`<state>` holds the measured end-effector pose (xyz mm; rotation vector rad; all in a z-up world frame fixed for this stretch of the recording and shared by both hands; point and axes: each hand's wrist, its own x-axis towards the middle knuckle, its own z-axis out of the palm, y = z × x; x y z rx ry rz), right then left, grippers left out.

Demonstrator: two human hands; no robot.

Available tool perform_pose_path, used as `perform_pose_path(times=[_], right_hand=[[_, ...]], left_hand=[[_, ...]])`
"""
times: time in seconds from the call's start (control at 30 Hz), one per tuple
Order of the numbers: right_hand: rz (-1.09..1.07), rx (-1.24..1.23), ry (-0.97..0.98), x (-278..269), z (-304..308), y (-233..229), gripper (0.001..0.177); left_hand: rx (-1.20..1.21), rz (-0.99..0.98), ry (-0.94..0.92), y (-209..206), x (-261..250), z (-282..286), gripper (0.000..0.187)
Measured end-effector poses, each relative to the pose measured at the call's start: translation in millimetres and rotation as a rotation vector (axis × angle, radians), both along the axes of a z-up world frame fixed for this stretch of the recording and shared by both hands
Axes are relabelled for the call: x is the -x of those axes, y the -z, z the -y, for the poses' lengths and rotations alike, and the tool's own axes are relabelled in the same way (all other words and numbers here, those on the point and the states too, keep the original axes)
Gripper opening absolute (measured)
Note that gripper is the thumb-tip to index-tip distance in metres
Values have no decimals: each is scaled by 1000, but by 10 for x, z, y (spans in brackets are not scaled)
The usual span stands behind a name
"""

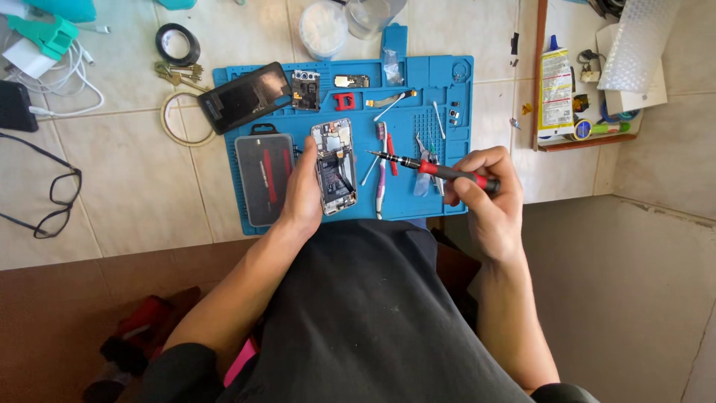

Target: The person cleans the internal components of a disassembled smartphone using a cotton swab and a screwdriver. They wipe the motherboard and battery area, then use the screwdriver to adjust or remove small parts inside the device.

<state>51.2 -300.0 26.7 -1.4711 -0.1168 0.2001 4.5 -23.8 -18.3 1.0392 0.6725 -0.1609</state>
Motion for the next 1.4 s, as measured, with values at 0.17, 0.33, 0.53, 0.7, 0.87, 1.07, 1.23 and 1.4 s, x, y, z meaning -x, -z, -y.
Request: perform_pose_path(times=[0.17, 0.33, 0.53, 0.7, 0.87, 1.07, 1.23, 1.4], right_hand=[[-122, -78, 80, 29, 141, 311, 21], [-211, -68, 164, 37, 263, 589, 20], [-243, -100, 211, 24, 142, 572, 19], [-261, -112, 193, 12, 129, 660, 18], [-293, -143, 188, 8, 40, 693, 15], [-378, -257, 179, 56, 18, 825, 13], [-465, -391, 78, 150, -11, 892, 17], [-472, -333, -101, 249, -265, 786, 43]], left_hand=[[-76, -2, 74, 163, 11, -17, 95], [-183, 91, 115, 453, 36, -87, 85], [-317, 94, 206, 689, 26, -47, 109], [-302, 102, 220, 543, 50, -17, 115], [-315, 103, 209, 469, 108, -59, 113], [-265, 135, 207, 309, 150, -63, 108], [-243, 137, 211, 102, 157, -26, 102], [-346, 236, 215, 114, 217, -68, 88]])
